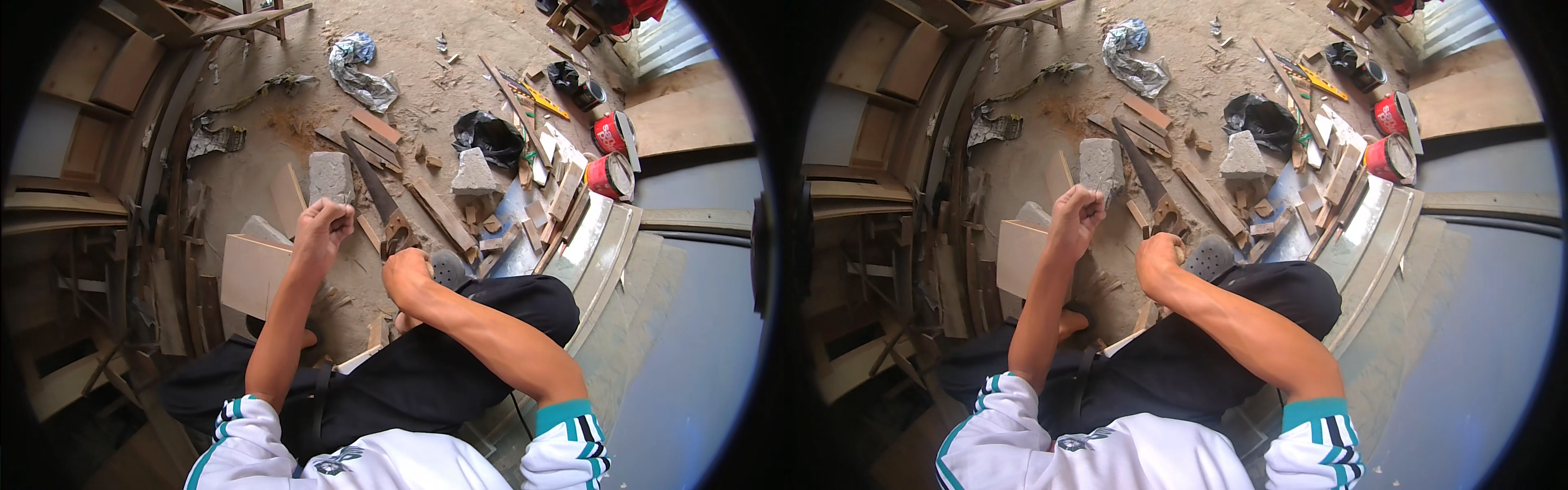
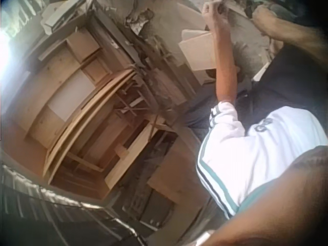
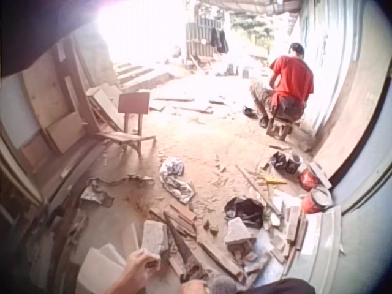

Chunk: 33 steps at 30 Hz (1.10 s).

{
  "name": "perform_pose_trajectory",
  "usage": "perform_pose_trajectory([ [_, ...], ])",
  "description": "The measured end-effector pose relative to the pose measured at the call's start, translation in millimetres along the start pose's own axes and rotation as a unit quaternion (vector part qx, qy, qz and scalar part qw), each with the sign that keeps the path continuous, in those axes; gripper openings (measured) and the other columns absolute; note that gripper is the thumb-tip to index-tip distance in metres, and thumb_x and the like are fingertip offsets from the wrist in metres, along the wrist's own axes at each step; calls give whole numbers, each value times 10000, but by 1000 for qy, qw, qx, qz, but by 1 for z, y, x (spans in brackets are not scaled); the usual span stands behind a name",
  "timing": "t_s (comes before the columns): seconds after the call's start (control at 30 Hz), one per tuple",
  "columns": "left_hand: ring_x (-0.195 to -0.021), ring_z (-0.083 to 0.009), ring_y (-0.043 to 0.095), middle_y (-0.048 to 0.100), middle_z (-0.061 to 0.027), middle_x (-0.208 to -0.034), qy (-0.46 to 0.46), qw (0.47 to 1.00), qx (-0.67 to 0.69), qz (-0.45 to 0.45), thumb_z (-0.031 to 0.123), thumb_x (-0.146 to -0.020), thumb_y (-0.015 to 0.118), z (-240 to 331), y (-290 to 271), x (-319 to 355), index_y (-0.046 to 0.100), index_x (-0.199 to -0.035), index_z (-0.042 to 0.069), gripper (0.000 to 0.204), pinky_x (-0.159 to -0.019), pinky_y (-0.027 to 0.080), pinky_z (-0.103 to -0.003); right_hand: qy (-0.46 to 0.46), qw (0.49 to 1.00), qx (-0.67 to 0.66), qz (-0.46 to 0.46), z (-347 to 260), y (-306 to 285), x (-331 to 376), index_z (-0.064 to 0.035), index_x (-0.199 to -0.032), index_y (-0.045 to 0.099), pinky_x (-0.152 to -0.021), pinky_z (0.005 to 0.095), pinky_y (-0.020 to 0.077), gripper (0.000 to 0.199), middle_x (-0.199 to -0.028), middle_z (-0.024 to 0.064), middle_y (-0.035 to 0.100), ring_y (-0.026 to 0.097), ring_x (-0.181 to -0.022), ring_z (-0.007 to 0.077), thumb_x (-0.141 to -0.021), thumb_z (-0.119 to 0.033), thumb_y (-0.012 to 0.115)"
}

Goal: The person assembles a small wooden box by hand, using a hammer to drive nails into the joints. They position and secure multiple wooden panels, then use a hand saw to trim excess material from the assembled structure.

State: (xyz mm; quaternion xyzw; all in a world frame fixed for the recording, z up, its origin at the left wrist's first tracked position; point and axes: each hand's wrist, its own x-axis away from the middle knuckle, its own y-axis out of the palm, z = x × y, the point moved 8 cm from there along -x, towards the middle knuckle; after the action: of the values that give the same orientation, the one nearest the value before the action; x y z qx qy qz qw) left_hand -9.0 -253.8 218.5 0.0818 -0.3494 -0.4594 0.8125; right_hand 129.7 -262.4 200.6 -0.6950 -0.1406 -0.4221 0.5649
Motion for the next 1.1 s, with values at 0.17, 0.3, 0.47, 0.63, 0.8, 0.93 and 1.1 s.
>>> perform_pose_trajectory([
  [0.17,-703,-107,609,670,-53,-830,-21,998,-54,34,73,-842,686,-14,-30,19,594,-821,73,95,-647,497,-233,-29,999,22,0,-7,17,-1,-123,-932,765,-583,396,551,194,-919,35,731,710,-812,209,-771,-211,702],
  [0.3,-717,-93,618,682,-49,-853,10,995,-83,62,71,-832,706,2,-38,36,637,-921,40,117,-644,498,-221,-47,986,89,-136,-33,13,-28,-151,-902,752,-552,386,551,149,-841,18,712,687,-725,186,-783,-232,713],
  [0.47,-765,-75,602,692,-5,-924,80,953,-282,77,184,-865,689,61,-14,38,678,-1078,76,238,-686,469,-225,6,966,169,-197,-41,-39,-39,-150,-803,672,-536,338,522,144,-698,-17,646,606,-569,150,-837,-289,689],
  [0.63,-773,-69,587,688,21,-946,132,880,-443,105,256,-892,660,141,-17,31,682,-1077,91,249,-690,454,-236,-34,998,-13,50,-36,-113,7,-184,-910,721,-609,346,537,135,-845,-50,692,659,-711,139,-801,-264,732],
  [0.8,-777,-104,617,700,-25,-912,168,748,-641,44,284,-891,631,184,-7,-17,698,-1023,54,273,-671,479,-290,-15,979,-99,177,6,-119,27,-202,-1147,710,-749,371,563,333,-1133,-7,700,674,-1016,166,-814,-222,708],
  [0.93,-834,-251,683,710,-112,-847,228,562,-794,43,275,-830,640,160,31,-30,724,-961,85,246,-717,520,-374,42,988,-88,123,48,-96,61,-193,-1136,713,-749,367,567,304,-1151,7,696,672,-1034,167,-835,-199,673],
  [1.1,-942,-354,661,703,-158,-964,167,388,-905,-45,193,-780,589,94,92,-44,725,-920,93,219,-770,529,-434,140,978,-104,115,108,-80,109,-193,-1095,723,-799,328,549,300,-1117,42,703,675,-1024,217,-824,-319,705],
])
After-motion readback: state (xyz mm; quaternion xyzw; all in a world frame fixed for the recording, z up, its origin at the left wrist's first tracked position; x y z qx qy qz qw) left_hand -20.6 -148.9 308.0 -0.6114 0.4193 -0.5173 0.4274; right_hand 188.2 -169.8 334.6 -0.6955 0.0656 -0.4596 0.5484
